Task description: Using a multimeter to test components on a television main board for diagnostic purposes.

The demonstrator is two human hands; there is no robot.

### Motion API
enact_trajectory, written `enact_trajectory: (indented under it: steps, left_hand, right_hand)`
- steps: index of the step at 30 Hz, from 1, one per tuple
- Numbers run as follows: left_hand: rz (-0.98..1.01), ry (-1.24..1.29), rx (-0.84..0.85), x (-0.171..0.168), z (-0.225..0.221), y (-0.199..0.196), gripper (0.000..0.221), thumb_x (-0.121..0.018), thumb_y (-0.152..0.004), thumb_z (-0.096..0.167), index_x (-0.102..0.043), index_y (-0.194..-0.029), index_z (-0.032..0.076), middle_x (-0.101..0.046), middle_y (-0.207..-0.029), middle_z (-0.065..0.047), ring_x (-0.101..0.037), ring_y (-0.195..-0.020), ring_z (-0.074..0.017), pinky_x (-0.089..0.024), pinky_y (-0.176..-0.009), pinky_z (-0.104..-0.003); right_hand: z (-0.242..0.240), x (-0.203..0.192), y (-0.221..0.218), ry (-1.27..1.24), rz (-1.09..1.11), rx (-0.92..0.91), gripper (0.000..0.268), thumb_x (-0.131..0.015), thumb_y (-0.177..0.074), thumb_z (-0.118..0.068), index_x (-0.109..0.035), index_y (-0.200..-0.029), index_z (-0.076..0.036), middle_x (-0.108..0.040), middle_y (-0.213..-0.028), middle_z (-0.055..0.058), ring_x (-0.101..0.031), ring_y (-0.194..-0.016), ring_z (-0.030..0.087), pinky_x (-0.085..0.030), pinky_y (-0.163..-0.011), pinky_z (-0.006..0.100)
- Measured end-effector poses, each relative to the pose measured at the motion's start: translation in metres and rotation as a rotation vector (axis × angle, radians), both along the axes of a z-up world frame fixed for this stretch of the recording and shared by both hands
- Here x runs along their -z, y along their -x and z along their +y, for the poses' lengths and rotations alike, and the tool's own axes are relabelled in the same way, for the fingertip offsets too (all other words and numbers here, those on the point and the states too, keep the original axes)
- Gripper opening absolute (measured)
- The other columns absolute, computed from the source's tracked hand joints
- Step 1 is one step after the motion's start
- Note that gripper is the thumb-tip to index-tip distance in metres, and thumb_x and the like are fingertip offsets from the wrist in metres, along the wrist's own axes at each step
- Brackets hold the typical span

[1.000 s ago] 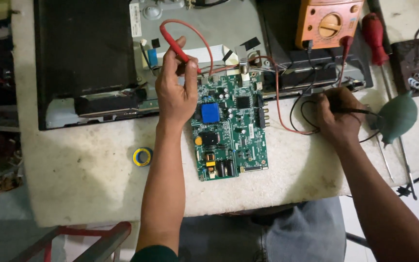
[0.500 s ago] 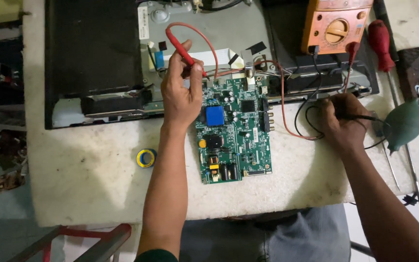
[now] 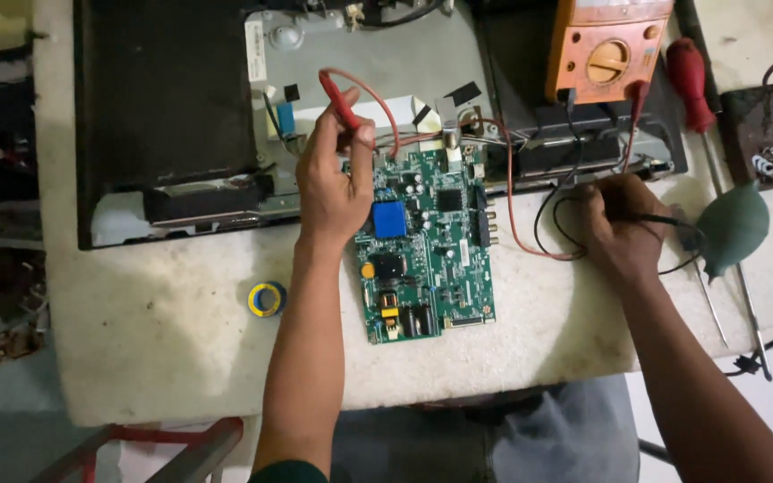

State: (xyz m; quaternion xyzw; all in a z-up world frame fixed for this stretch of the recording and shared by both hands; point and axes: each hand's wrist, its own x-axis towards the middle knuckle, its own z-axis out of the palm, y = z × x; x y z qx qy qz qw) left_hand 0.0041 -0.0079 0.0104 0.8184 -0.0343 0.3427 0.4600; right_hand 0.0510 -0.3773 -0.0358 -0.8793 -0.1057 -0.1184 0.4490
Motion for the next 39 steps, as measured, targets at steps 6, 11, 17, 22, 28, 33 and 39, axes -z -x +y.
enact_trajectory:
  steps: [6,11,17,22,28,33,39]
  left_hand:
    - [0.009,-0.036,-0.016,-0.005,0.001,-0.003,0.034,-0.046,-0.113,0.027,-0.058,-0.133,0.003,-0.07,-0.123,-0.013,-0.067,-0.092,-0.0224,-0.054,-0.08,-0.037]
    - [0.038,0.046,-0.015,0.005,0.001,0.002,0.034,-0.047,-0.113,0.027,-0.053,-0.138,0.005,-0.071,-0.104,-0.008,-0.069,-0.08,-0.0183,-0.058,-0.071,-0.034]
    - [0.025,0.038,0.02,0.01,0.003,0.002,0.034,-0.047,-0.115,0.028,-0.05,-0.142,0.007,-0.07,-0.106,-0.007,-0.068,-0.085,-0.0184,-0.059,-0.075,-0.035]
    - [0.019,0.042,0.008,0.011,0.003,0.0,0.034,-0.048,-0.114,0.027,-0.051,-0.142,0.008,-0.072,-0.107,-0.008,-0.071,-0.088,-0.0191,-0.062,-0.077,-0.035]
    - [0.035,0.034,0.013,0.004,0.0,0.001,0.035,-0.047,-0.114,0.028,-0.052,-0.141,0.006,-0.071,-0.105,-0.008,-0.067,-0.084,-0.0181,-0.057,-0.073,-0.035]
    - [0.021,0.071,0.032,-0.002,-0.007,0.0,0.037,-0.046,-0.114,0.032,-0.053,-0.139,0.006,-0.071,-0.11,-0.009,-0.07,-0.086,-0.0221,-0.059,-0.074,-0.038]
    - [0.061,0.047,0.058,0.008,-0.012,-0.006,0.035,-0.048,-0.112,0.027,-0.055,-0.137,0.003,-0.072,-0.107,-0.01,-0.072,-0.093,-0.0215,-0.062,-0.079,-0.035]
  right_hand:
    - [-0.011,0.02,-0.011,0.218,-0.098,0.001,0.014,-0.066,-0.105,-0.015,-0.065,-0.102,-0.001,-0.065,-0.087,0.012,-0.062,-0.079,0.025,-0.047,-0.073,0.041]
    - [-0.004,0.005,0.003,0.111,0.011,0.054,0.015,-0.071,-0.107,-0.017,-0.067,-0.101,-0.004,-0.066,-0.086,0.007,-0.06,-0.078,0.017,-0.05,-0.071,0.034]
    - [-0.001,0.008,0.0,0.015,0.036,0.006,0.014,-0.069,-0.11,-0.012,-0.066,-0.104,0.002,-0.066,-0.089,0.01,-0.059,-0.078,0.016,-0.048,-0.066,0.031]
    - [-0.005,0.013,-0.004,0.015,-0.006,-0.013,0.015,-0.069,-0.11,-0.013,-0.065,-0.102,-0.001,-0.066,-0.089,0.008,-0.061,-0.08,0.015,-0.049,-0.071,0.031]
    - [-0.004,0.004,0.001,0.097,-0.041,0.015,0.011,-0.069,-0.108,-0.012,-0.067,-0.101,-0.003,-0.066,-0.088,0.007,-0.059,-0.08,0.016,-0.048,-0.071,0.033]
    - [0.001,-0.004,0.004,0.025,-0.03,0.022,0.013,-0.068,-0.105,-0.014,-0.065,-0.096,-0.006,-0.062,-0.082,0.004,-0.055,-0.074,0.013,-0.045,-0.068,0.031]
    - [-0.013,0.011,-0.004,0.17,-0.056,0.001,0.012,-0.069,-0.103,-0.015,-0.067,-0.098,-0.004,-0.068,-0.086,0.009,-0.061,-0.073,0.021,-0.048,-0.066,0.036]
